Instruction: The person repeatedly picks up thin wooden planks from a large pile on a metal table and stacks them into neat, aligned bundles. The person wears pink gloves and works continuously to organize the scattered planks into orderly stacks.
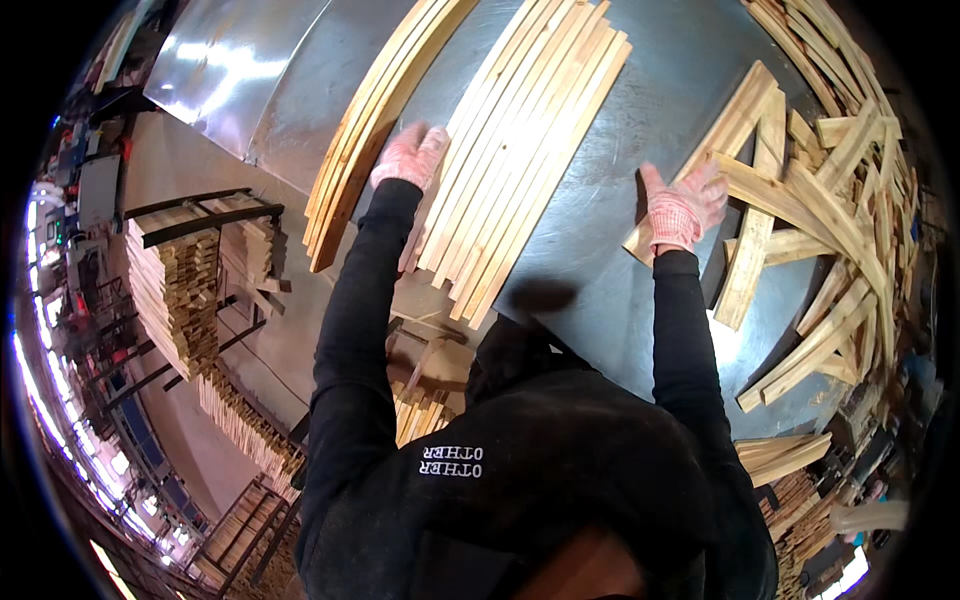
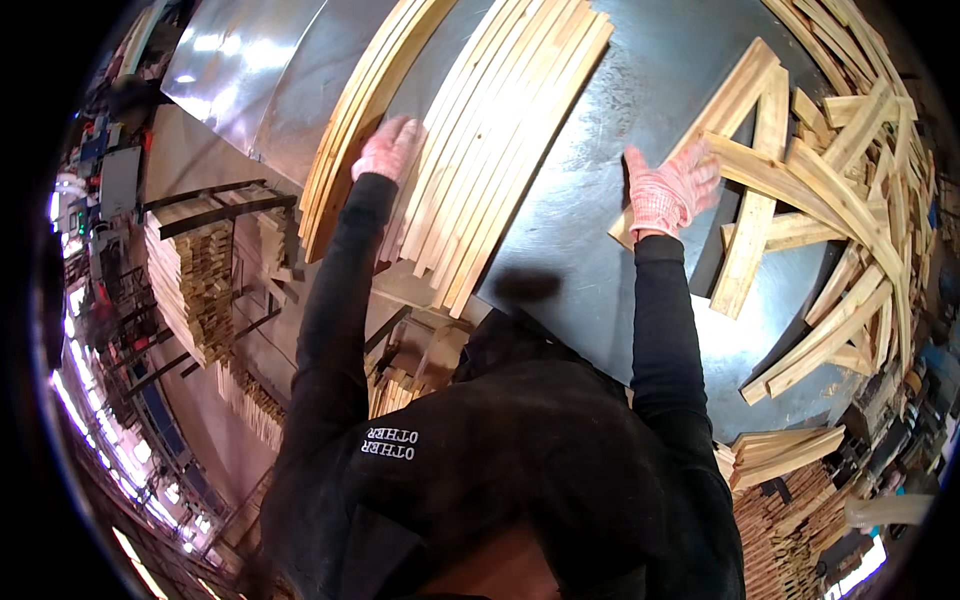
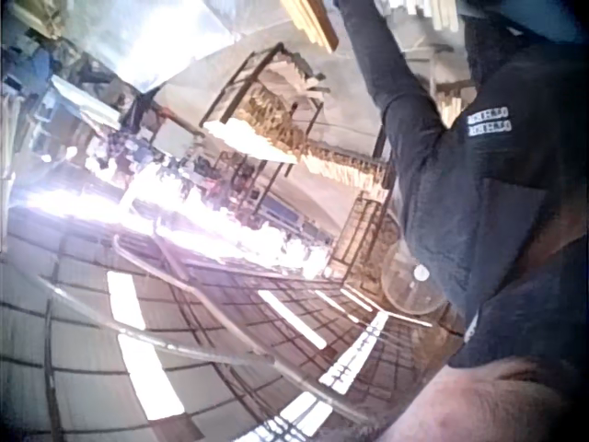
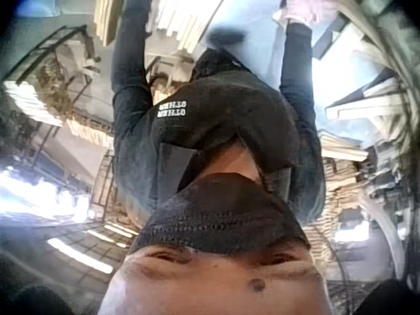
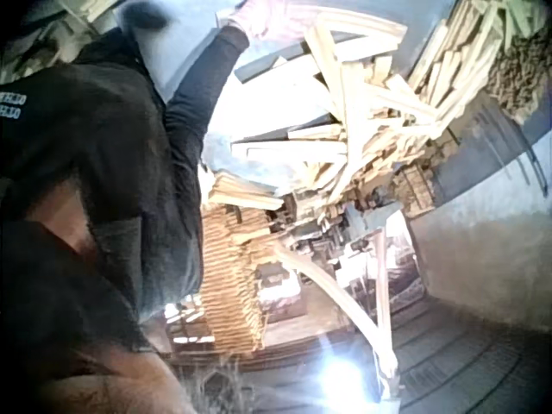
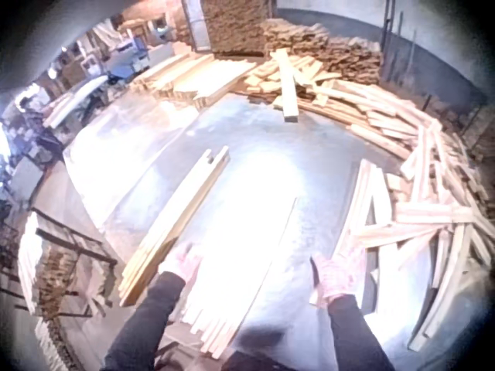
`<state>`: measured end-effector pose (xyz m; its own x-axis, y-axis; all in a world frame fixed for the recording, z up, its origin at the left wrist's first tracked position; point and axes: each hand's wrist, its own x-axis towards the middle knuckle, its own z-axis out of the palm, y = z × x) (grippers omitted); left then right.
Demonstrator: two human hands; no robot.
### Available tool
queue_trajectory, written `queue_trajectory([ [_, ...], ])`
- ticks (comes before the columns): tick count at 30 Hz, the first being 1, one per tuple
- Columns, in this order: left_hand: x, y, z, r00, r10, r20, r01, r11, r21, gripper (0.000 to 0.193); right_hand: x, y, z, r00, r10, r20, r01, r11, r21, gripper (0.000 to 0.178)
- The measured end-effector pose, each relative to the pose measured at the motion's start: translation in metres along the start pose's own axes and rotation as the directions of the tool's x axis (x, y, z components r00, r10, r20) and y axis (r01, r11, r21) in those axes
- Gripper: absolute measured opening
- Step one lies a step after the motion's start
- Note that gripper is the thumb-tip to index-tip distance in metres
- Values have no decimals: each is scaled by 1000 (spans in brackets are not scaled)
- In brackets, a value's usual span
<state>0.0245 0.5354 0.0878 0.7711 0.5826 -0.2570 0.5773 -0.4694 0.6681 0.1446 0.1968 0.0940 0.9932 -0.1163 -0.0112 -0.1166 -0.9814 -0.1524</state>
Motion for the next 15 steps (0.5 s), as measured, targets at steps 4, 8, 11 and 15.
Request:
queue_trajectory([
  [4, -45, 44, 16, 987, 119, -107, -153, 516, -843, 35, 10, 44, 29, 994, 111, 10, -111, 966, 234, 113],
  [8, -112, 69, 135, 849, 449, 279, -17, 550, -835, 38, -36, 59, -31, 913, -66, 403, -361, 331, 872, 74],
  [11, -125, 60, 259, 678, 709, 192, -410, 582, -702, 40, -76, 99, -76, 617, -271, 739, -398, 702, 591, 70],
  [15, -133, 104, 280, 795, 142, 590, 338, 704, -625, 43, 2, 156, -104, 857, -515, 33, 478, 817, 324, 88],
])
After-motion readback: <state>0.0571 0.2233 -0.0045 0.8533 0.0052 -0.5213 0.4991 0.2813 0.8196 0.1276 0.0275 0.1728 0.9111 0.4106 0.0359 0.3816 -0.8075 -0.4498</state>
